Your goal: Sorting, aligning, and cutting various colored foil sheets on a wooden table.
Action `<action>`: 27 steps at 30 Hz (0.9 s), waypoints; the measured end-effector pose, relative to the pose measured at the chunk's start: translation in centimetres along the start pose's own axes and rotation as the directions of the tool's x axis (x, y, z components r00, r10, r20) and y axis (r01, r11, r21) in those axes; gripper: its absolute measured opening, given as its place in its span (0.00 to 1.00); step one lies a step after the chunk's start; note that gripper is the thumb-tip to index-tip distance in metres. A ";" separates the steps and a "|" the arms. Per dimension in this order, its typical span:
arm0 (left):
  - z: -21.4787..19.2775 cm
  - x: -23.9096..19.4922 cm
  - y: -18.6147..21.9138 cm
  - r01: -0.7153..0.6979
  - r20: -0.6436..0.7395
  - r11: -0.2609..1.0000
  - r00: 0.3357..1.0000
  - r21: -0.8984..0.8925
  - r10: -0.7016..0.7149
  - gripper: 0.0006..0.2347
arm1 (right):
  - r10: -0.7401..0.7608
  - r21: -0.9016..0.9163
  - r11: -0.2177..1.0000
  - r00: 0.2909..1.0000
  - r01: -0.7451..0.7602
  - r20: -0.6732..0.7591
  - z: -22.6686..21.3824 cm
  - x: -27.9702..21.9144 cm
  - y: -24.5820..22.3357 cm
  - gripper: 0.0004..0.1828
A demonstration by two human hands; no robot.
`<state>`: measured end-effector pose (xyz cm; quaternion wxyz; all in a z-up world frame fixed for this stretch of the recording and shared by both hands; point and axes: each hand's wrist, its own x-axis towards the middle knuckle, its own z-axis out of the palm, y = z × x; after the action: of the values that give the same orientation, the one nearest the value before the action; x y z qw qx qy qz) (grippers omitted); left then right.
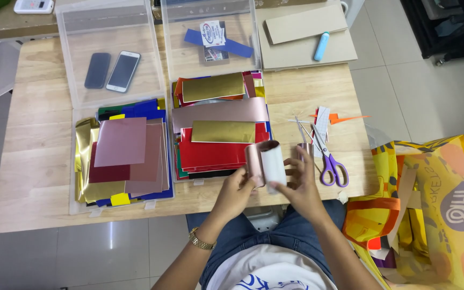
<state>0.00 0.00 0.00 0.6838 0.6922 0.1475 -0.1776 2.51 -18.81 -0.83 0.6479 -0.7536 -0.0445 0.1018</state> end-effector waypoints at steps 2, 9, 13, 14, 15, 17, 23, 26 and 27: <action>-0.7 -0.4 0.1 -0.095 -0.074 0.974 0.991 0.204 0.112 0.13 | -0.108 -0.128 0.988 0.983 0.089 -0.146 -0.6 0.2 1.9 0.43; -0.3 -0.9 -2.5 -0.215 0.064 0.913 0.976 0.346 0.206 0.07 | 0.081 -0.291 0.954 0.997 -0.072 0.020 1.1 -0.9 -0.2 0.33; -1.6 -2.5 -0.5 -0.184 -0.013 0.956 0.981 0.231 0.192 0.07 | 0.199 -0.073 0.978 0.979 -0.196 0.031 1.1 -1.1 1.3 0.40; -2.0 -2.9 0.0 -0.147 -0.054 0.979 0.986 0.143 0.156 0.10 | 0.161 -0.099 0.982 0.987 -0.159 0.019 1.0 -1.3 1.6 0.39; -2.5 -3.0 -0.6 -0.144 -0.053 0.979 0.987 0.142 0.153 0.10 | 0.165 -0.100 0.982 0.986 -0.162 0.019 0.5 -1.0 2.8 0.39; -3.6 -3.1 -1.8 -0.103 -0.087 0.975 0.989 0.198 0.122 0.11 | 0.213 -0.123 0.970 0.977 -0.210 0.006 -0.5 -0.3 5.2 0.34; -4.0 -3.9 -4.1 0.068 -0.210 0.981 0.977 0.182 -0.029 0.13 | 0.228 -0.402 0.870 0.956 -0.285 -0.186 0.4 0.1 0.0 0.38; -5.5 -3.1 -8.9 0.067 -0.222 0.986 0.975 0.152 -0.032 0.13 | 0.095 -0.595 0.778 0.973 -0.204 -0.209 0.1 -0.4 1.2 0.30; -5.4 -3.5 -8.2 0.070 -0.221 0.986 0.975 0.149 -0.036 0.13 | 0.098 -0.596 0.776 0.973 -0.206 -0.208 -0.1 -0.4 3.0 0.30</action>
<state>-6.52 5.68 -5.72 0.6023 0.7546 0.2258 -0.1299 1.97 -19.40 -3.73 0.3588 -0.9298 0.0398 0.0712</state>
